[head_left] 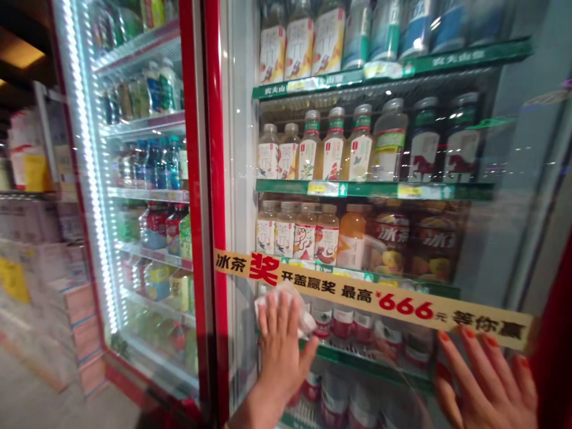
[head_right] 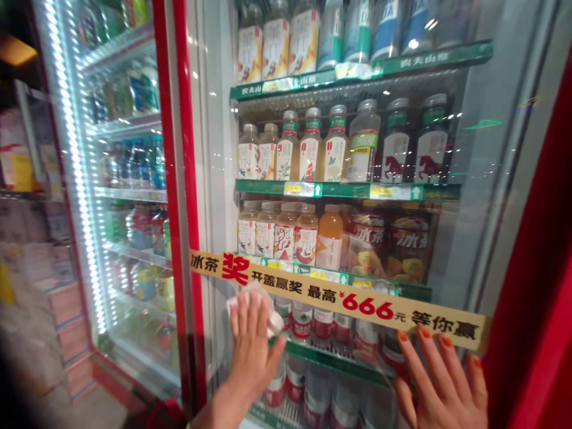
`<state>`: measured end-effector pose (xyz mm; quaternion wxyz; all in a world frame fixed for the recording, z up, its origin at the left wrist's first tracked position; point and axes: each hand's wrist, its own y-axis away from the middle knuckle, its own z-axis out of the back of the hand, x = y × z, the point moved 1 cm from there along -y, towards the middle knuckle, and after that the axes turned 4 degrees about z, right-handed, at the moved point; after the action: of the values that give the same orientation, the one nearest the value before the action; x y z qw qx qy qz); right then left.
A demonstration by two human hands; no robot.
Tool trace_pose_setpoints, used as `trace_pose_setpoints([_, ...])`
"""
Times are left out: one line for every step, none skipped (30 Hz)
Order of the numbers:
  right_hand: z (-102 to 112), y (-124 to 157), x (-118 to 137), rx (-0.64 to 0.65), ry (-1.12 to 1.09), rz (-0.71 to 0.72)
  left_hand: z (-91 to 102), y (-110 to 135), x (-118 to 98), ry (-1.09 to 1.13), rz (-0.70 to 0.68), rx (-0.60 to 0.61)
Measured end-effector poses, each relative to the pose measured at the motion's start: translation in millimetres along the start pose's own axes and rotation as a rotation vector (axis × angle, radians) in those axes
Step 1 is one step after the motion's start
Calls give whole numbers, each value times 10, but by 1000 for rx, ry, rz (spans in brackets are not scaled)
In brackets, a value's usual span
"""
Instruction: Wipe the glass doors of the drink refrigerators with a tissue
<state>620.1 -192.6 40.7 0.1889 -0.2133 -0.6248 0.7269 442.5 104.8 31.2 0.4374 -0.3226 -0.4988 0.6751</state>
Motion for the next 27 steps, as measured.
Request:
trace_pose_setpoints([-5,49,8,-2,-10,-7,19,165,-40,-8,-142,18])
trace_pose_setpoints([-16,100,16,-11,-16,-13,52,320,-24,-17,-273,10])
trace_pose_setpoints([-30,151,24,-21,-18,-15,93,428,47,-19,-353,-18])
trace_pose_setpoints([-47,197,31,-25,-19,-11,137,459,161,-16,-353,-59])
trace_pose_setpoints([-62,236,33,-25,-19,-4,179,401,286,-10,-285,-100])
trace_pose_setpoints([-72,267,30,-24,-17,1,215,262,391,-2,-163,-140])
trace_pose_setpoints([-75,290,21,-21,-10,4,238,66,449,8,-14,-169])
trace_pose_setpoints([-70,307,7,-16,2,10,241,-151,444,16,139,-187])
trace_pose_setpoints([-59,319,-10,-11,15,13,221,-351,368,15,229,-194])
trace_pose_setpoints([-47,329,-30,-5,29,18,181,-502,235,14,276,-178])
trace_pose_setpoints([-37,336,-51,1,39,25,126,-580,63,22,298,-135])
trace_pose_setpoints([-31,344,-73,7,42,33,65,-574,-130,43,259,-46])
trace_pose_setpoints([-30,353,-95,9,39,43,12,-481,-320,46,153,11])
trace_pose_setpoints([-35,363,-116,10,31,53,-26,-316,-478,25,-4,31])
trace_pose_setpoints([-46,376,-134,10,24,62,-50,-103,-576,-9,-162,48])
trace_pose_setpoints([-60,390,-148,9,19,69,-59,119,-592,-48,-289,62])
trace_pose_setpoints([-76,403,-156,8,17,75,-49,303,-520,-78,-358,57])
trace_pose_setpoints([-91,413,-157,7,19,80,-21,410,-376,-89,-378,44])
trace_pose_setpoints([-103,419,-153,9,22,84,23,413,-190,-90,-338,26])
trace_pose_setpoints([-109,419,-146,15,28,86,78,308,-3,-76,-251,6])
trace_pose_setpoints([-109,415,-138,25,35,85,133,114,148,-56,-145,-7])
trace_pose_setpoints([-104,410,-132,36,42,83,176,-131,240,-31,-9,-12])
trace_pose_setpoints([-94,406,-128,46,50,79,201,-385,257,-10,92,-16])
trace_pose_setpoints([-83,405,-127,54,55,76,202,-604,205,2,158,-1])
trace_pose_setpoints([-72,405,-128,58,57,75,185,-757,98,11,199,13])
trace_pose_setpoints([-64,408,-132,58,56,77,154,-823,-44,16,196,31])
trace_pose_setpoints([-60,411,-137,57,50,80,115,-796,-201,16,144,51])
